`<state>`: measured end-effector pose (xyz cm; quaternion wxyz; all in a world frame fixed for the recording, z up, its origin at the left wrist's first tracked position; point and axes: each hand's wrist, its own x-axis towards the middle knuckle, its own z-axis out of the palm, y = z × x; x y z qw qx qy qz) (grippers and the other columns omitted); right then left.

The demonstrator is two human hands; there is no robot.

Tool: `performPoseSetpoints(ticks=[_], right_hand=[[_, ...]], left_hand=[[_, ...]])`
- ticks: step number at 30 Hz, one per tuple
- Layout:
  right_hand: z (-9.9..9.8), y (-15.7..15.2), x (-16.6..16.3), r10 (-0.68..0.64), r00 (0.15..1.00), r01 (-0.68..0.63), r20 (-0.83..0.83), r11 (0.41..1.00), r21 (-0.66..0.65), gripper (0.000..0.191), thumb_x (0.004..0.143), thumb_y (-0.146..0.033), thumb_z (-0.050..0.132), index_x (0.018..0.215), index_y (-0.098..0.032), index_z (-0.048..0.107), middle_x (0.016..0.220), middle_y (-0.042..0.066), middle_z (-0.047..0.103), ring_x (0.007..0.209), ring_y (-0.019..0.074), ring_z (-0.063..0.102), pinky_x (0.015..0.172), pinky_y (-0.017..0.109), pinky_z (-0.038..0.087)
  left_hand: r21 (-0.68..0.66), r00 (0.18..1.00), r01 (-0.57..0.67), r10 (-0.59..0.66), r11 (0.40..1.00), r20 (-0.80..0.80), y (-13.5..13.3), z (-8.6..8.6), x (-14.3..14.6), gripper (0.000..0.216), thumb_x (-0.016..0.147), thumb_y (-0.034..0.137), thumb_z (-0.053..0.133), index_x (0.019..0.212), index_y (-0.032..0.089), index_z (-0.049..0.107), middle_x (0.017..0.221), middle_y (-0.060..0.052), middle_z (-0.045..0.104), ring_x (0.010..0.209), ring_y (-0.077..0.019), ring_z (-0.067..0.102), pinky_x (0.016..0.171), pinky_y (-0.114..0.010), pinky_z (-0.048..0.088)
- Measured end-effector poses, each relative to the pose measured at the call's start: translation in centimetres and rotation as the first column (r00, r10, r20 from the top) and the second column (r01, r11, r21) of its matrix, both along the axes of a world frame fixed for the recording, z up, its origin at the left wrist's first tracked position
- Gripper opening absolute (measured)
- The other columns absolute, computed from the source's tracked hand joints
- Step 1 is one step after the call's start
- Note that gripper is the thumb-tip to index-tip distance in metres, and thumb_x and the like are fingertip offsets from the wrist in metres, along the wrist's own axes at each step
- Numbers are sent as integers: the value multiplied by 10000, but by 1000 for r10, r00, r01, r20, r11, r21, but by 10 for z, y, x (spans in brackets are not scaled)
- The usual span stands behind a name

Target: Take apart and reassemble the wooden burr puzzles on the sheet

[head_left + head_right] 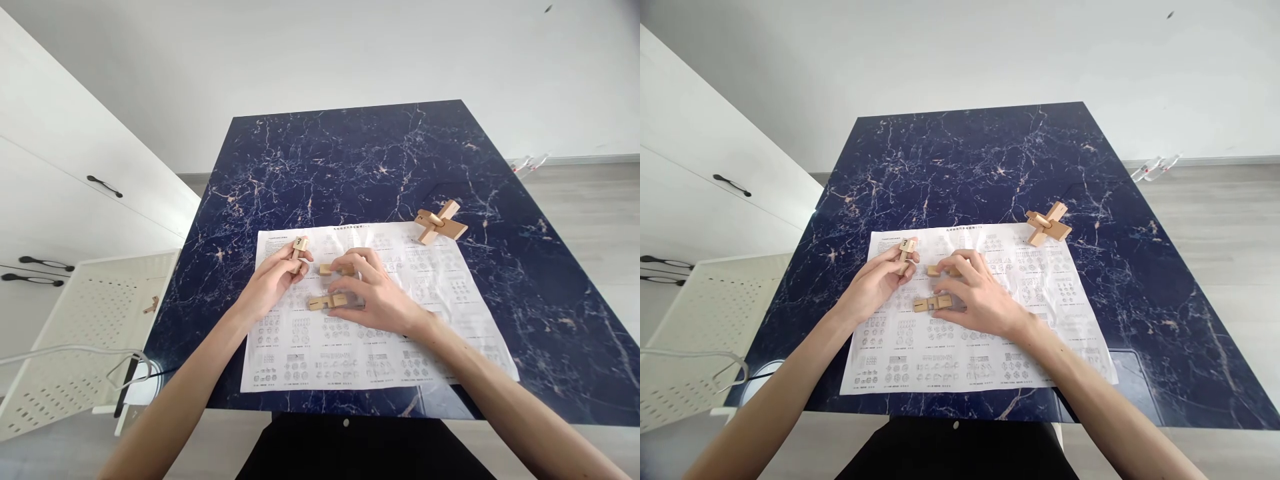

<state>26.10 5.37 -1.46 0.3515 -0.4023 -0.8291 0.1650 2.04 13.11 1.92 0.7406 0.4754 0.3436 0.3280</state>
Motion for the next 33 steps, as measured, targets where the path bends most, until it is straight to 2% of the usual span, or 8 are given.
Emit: performPoseSetpoints(ticks=[6, 11, 13, 16, 20, 26, 29, 33], right_hand=[[6, 1, -1, -74, 994, 77, -83, 996, 36, 234, 1036, -363, 763, 1241, -271, 697, 1265, 128, 679, 1181, 344, 609, 989, 574, 600], [11, 0, 0, -192, 957, 185, -217, 981, -54, 404, 1086, -298, 676, 1472, -283, 557, 1222, 110, 681, 1063, 289, 699, 935, 502, 630], [10, 0, 1, -162, 961, 152, -224, 987, -59, 457, 1097, -311, 668, 1529, -290, 523, 1210, 104, 685, 1032, 273, 711, 914, 479, 641], [10, -1, 0, -65, 980, 61, -188, 998, -30, 468, 1112, -338, 657, 1558, -286, 527, 1236, 117, 696, 1065, 275, 726, 885, 453, 654], [12, -2, -3, -23, 988, 24, -153, 1000, 7, 338, 1124, -300, 641, 1457, -252, 618, 1200, 113, 746, 1032, 264, 746, 877, 446, 652], [15, -2, -4, -141, 957, 137, -255, 990, -33, 181, 1142, -277, 575, 1286, -242, 679, 985, 60, 749, 840, 222, 710, 743, 393, 609], [16, 0, -1, -300, 887, 286, -352, 954, -93, 133, 1130, -311, 590, 1205, -252, 683, 916, 38, 725, 807, 216, 684, 729, 383, 590], [16, 2, 2, -413, 806, 368, -425, 911, -187, 112, 1112, -321, 611, 1185, -264, 673, 903, 24, 719, 800, 204, 682, 743, 375, 589]], left_hand=[[14, 997, 79, -79, 997, 0, 0, 1, -3, 229, 1054, 218, 646, 1266, 179, 723, 1147, -83, 605, 844, -146, 512, 725, -295, 415], [100, 961, 275, -273, 956, -29, -5, 0, -5, 330, 1087, 327, 670, 1386, 187, 676, 1194, -124, 672, 836, -155, 595, 714, -305, 467], [125, 938, 344, -336, 931, -82, -8, 2, -6, 377, 1096, 374, 659, 1424, 188, 644, 1173, -130, 693, 822, -164, 632, 665, -297, 479], [168, 907, 403, -369, 900, -201, -11, 7, -8, 402, 1117, 405, 618, 1456, 190, 616, 920, -47, 681, 674, -131, 580, 592, -276, 450], [223, 871, 450, -370, 865, -324, -17, 11, -5, 357, 1119, 402, 593, 1407, 201, 656, 689, 47, 535, 556, -110, 449, 569, -272, 421], [391, 902, 295, -120, 872, -414, -17, 5, -4, 293, 1042, 447, 697, 1226, 224, 647, 877, -23, 683, 671, -147, 588, 596, -269, 452], [528, 867, 318, -16, 787, -498, -13, 1, -7, 340, 958, 459, 803, 1146, 225, 645, 829, 7, 638, 641, -137, 537, 589, -269, 416], [640, 764, 553, -18, 534, -645, -11, -4, -6, 326, 924, 500, 836, 1045, 214, 736, 900, -56, 727, 773, -220, 649, 716, -342, 469]])
